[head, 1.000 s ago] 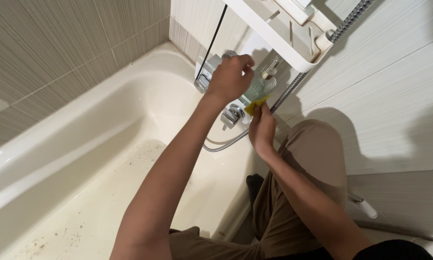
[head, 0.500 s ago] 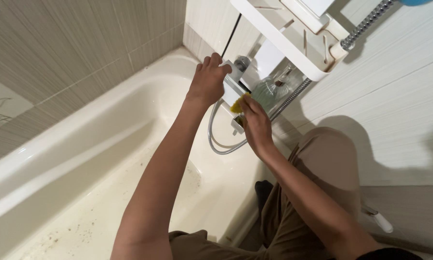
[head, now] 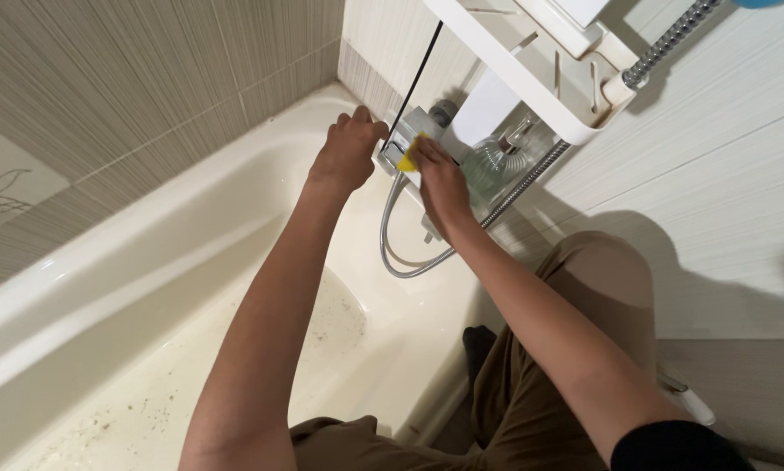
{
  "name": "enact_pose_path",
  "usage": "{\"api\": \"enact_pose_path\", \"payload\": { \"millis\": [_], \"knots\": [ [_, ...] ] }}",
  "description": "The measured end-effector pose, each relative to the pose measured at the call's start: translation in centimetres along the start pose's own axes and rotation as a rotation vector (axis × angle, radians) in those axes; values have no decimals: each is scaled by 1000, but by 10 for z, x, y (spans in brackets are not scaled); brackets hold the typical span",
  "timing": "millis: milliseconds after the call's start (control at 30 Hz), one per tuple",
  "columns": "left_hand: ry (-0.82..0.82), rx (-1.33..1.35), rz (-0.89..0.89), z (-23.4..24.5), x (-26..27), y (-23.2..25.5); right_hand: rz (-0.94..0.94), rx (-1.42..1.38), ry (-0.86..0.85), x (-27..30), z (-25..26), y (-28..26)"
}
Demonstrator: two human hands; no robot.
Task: The person scrubs the interior surfaces of a white bathtub using a yellow sponge, repeatedly dipping the sponge into a red bucket of water. They wipe the tub walls, floor, and fixtures, including the faucet and shower hose, then return to scrubbing the tub interior.
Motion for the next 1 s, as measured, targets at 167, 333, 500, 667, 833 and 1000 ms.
{"api": "enact_pose_path", "payload": {
  "millis": [167, 333, 500, 667, 833, 1000],
  "knots": [
    [-144, 66, 46, -20, 4, 16, -21, 31, -81, 16, 39, -10],
    [-227, 245, -81, -35, 10, 49, -436, -293, -449, 27, 46, 10],
    [-341, 944, -89, -51, 1, 63, -564, -850, -271, 28, 56, 34],
    [-30, 984, -30, -62, 0, 66, -681, -1238, -221, 52, 36, 52],
    [207, 853, 220, -78, 12, 32, -473, -514, -331, 63, 59, 40],
    [222, 644, 491, -96, 39, -5, -464, -307, -429, 65, 63, 34]
  ]
}}
Point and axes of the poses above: each hand's wrist, its own x-axis away from the middle knuckle, its own z-axis out of the back of the hand, y = z × x, the point moved 10 cm from there along -x, towards the middle knuckle, and after that the axes turned 5 degrees about -y, right-handed, at the moved point
